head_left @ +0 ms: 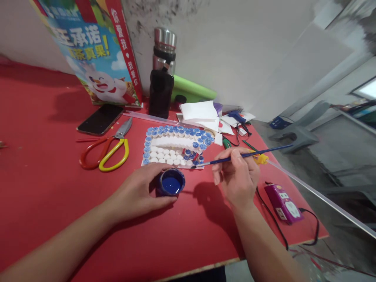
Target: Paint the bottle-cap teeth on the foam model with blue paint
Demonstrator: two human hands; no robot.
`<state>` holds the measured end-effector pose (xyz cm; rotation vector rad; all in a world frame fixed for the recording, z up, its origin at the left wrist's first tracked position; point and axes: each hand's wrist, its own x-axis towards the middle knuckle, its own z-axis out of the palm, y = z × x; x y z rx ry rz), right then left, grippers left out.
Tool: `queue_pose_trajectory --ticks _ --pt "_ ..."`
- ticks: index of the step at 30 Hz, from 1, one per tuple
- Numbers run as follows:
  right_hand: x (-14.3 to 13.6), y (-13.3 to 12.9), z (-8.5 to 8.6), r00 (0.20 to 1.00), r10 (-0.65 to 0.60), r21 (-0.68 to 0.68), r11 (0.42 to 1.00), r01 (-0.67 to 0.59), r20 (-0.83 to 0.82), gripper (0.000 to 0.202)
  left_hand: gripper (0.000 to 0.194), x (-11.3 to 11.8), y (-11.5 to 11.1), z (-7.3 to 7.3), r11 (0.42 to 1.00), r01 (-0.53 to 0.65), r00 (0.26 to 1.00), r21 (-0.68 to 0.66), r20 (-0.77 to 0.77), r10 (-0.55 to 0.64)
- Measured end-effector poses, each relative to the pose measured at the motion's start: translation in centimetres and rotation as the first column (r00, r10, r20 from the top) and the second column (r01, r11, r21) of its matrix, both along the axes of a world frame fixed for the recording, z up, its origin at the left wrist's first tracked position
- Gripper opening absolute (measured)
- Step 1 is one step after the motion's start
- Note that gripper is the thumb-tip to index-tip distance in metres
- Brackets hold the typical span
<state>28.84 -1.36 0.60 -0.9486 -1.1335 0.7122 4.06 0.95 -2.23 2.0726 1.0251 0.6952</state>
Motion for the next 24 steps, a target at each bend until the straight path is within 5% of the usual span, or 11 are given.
queue_pose_trajectory --ticks 7,15,19,24 --pt "-1.2 -1.3 -1.1 0.96 0.092 0.038 0.994 -0.105 0.264 0.024 0.047 0.3 -0.2 0.2 0.999 0.027 0.999 0.032 0.029 -0.028" --pt "-1.6 -1.5 -0.2 0.745 0.005 0.165 0.974 -0.154 0.667 0.02 0.043 0.3 -0.1 0.3 0.996 0.061 0.996 0.063 0.06 -0.065" --pt "-1.8 -1.0 0.0 0.683 -0.06 0.254 0.949 -0.187 0.728 0.02 0.041 0.3 -0.1 0.0 0.994 0.078 0.994 0.076 0.075 -0.083" --pt "-2.0 -0.8 -0.3 0.657 -0.019 0.206 0.956 -0.209 0.754 0.021 0.044 0.3 -0.1 -0.3 0.993 0.08 0.992 0.088 0.089 -0.087"
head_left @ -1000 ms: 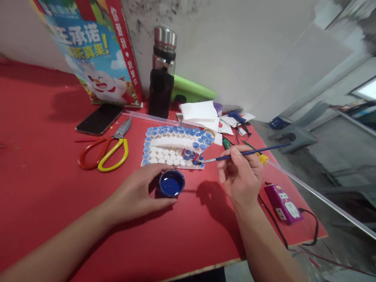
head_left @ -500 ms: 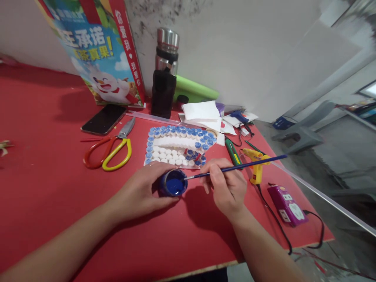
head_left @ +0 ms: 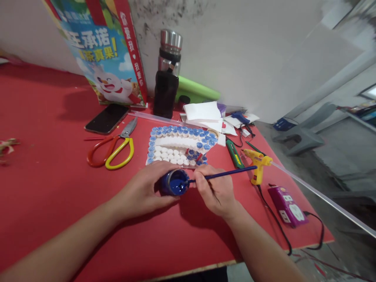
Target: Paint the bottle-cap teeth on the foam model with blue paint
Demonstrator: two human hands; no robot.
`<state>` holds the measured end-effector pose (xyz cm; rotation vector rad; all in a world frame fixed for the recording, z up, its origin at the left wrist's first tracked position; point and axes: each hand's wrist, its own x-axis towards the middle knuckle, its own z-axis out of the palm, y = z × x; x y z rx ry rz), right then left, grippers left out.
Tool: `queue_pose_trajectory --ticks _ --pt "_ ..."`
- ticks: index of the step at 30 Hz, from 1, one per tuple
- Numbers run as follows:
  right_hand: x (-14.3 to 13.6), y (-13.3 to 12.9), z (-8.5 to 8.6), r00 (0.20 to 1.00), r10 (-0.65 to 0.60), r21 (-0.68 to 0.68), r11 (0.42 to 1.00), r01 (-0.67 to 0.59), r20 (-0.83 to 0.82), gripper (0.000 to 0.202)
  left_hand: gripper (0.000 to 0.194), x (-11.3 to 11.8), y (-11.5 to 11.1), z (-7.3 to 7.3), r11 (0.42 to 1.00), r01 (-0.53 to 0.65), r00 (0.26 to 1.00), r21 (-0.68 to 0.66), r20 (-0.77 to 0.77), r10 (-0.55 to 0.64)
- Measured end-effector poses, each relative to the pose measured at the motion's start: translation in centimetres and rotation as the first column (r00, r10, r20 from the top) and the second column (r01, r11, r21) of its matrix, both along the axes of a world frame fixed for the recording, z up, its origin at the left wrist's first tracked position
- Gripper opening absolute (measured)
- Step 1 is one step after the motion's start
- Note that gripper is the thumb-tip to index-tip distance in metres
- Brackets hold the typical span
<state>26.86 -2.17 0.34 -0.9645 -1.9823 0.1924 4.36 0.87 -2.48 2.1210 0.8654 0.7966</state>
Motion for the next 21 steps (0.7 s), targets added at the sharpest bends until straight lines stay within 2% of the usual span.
queue_pose_trajectory --ticks 7,11,16,21 --pt "0.0 0.0 -0.1 1.0 0.004 0.003 1.0 -0.004 0.001 0.02 0.05 -0.1 0.1 0.0 1.0 -0.001 1.0 0.014 0.002 0.001" --pt "0.2 -0.2 0.1 1.0 -0.01 0.023 1.0 0.011 -0.024 0.02 0.045 0.0 0.0 0.2 1.0 0.0 1.0 -0.001 0.0 0.0" --pt "0.9 -0.5 -0.4 0.981 -0.095 -0.095 0.992 0.08 -0.168 0.021 0.046 0.0 -0.2 0.2 1.0 -0.022 1.0 -0.002 -0.01 0.022" --pt "1.7 -0.3 -1.1 0.945 -0.12 -0.157 0.985 0.074 -0.304 0.023 0.047 0.0 -0.2 0.2 1.0 -0.031 0.999 0.001 -0.022 0.031"
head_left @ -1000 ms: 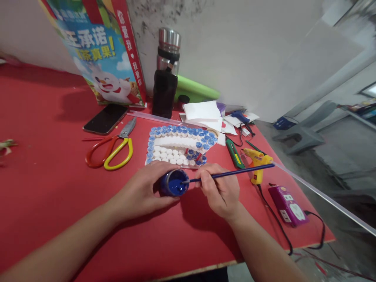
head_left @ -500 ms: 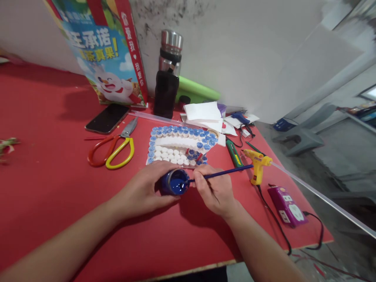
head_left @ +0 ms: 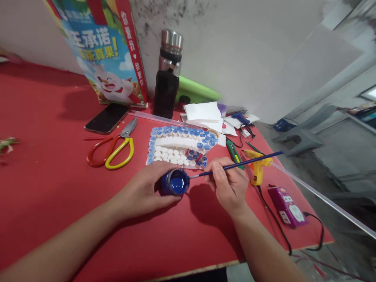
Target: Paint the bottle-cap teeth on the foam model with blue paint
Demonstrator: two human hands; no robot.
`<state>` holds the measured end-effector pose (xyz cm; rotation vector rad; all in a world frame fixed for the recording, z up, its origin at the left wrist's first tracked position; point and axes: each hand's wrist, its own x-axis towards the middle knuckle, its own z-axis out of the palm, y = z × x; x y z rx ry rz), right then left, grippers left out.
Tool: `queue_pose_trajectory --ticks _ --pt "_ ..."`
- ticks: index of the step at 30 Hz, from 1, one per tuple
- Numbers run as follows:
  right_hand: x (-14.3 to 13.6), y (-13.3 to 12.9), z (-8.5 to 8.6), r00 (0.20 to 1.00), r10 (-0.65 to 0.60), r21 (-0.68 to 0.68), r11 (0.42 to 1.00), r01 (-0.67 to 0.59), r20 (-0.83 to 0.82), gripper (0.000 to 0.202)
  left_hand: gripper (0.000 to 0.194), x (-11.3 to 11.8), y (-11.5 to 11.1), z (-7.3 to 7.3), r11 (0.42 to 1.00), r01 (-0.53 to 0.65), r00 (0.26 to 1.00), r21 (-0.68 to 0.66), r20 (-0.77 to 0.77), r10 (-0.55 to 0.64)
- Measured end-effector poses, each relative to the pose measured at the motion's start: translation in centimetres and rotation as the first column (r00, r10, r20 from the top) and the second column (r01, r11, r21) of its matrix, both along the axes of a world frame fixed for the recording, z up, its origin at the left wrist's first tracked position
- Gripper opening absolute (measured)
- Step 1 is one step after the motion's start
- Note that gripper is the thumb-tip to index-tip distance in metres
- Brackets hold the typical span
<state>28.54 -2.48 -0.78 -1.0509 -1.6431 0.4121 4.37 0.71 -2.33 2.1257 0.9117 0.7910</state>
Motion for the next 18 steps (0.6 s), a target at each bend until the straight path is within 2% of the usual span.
queue_pose_trajectory --ticks 11,18 --pt "0.19 -0.11 0.61 0.997 -0.025 0.043 0.999 0.022 0.067 0.023 0.05 -0.1 0.2 -0.19 1.0 -0.02 1.0 -0.018 0.0 0.02" --pt "0.64 -0.23 0.34 0.998 -0.064 0.03 0.997 0.065 -0.019 0.024 0.051 -0.23 0.39 -0.15 0.999 -0.03 0.999 -0.035 -0.035 0.029"
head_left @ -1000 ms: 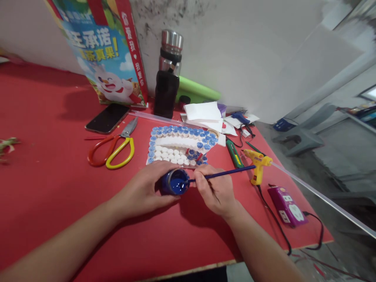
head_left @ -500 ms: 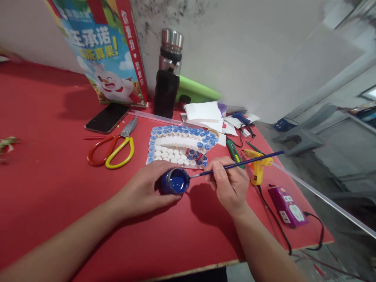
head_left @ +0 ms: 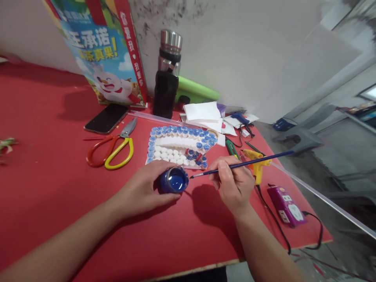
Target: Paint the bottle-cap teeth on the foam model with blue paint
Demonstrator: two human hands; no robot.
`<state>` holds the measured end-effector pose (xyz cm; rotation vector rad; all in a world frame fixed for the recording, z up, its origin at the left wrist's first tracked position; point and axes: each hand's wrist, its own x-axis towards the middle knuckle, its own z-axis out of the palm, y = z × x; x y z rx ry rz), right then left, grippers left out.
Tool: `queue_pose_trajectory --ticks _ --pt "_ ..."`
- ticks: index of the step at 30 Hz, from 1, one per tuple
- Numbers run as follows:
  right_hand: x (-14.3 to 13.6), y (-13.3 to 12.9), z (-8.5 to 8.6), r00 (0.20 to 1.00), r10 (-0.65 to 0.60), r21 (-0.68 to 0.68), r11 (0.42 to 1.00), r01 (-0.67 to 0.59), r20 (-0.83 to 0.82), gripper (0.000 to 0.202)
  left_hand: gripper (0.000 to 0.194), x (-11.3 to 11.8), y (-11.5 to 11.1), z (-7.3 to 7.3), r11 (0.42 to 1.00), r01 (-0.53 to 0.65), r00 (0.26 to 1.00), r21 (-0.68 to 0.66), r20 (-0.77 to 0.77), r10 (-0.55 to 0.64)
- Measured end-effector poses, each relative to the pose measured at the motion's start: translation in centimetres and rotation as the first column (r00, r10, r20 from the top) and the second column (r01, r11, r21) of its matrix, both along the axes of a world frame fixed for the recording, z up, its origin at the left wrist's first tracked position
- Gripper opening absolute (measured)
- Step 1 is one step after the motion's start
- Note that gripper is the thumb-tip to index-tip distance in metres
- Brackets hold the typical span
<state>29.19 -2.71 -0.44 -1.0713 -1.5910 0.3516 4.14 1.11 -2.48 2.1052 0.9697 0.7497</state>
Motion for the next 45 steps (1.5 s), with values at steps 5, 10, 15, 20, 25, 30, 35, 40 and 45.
queue_pose_trajectory --ticks 5,10,15,20,25,30,35,40,45 --pt "0.4 0.5 -0.1 0.993 -0.053 -0.025 0.998 0.051 -0.101 0.026 0.055 -0.1 0.1 -0.4 1.0 -0.006 1.0 -0.021 -0.02 0.006" --pt "1.3 1.5 -0.1 0.98 -0.199 0.023 0.98 0.198 0.019 0.025 0.069 -0.3 0.2 -0.9 0.999 -0.046 0.997 0.008 -0.067 0.047" --pt "1.1 1.8 0.0 0.977 -0.134 0.019 0.991 0.133 0.164 0.025 0.057 -0.3 0.2 -0.6 0.999 0.022 0.997 0.038 -0.073 -0.019" --pt "0.8 1.9 -0.3 0.975 -0.104 -0.014 0.994 0.109 0.194 0.024 0.059 -0.3 0.1 -0.4 0.999 0.026 0.997 0.035 -0.067 -0.023" --pt "0.8 2.2 -0.7 0.963 -0.107 -0.011 0.994 0.113 0.248 0.025 0.059 -0.2 0.1 -0.2 0.999 0.026 0.998 0.033 -0.064 -0.024" --pt "0.5 2.4 -0.7 0.959 -0.085 -0.011 0.996 0.091 0.27 0.025 0.057 -0.2 0.1 0.0 0.999 0.027 0.998 0.03 -0.054 -0.025" --pt "0.4 2.4 -0.7 0.959 -0.085 -0.009 0.996 0.091 0.272 0.025 0.057 -0.2 0.1 0.0 0.999 0.02 0.999 0.027 -0.047 -0.019" --pt "0.6 2.4 -0.9 0.953 -0.092 -0.022 0.994 0.102 0.287 0.025 0.058 -0.2 0.2 0.0 0.999 0.03 0.998 0.022 -0.06 -0.029" --pt "1.1 2.4 -0.5 0.946 -0.146 0.009 0.989 0.15 0.289 0.026 0.058 -0.2 0.2 0.0 0.999 0.028 0.997 0.023 -0.066 -0.027"
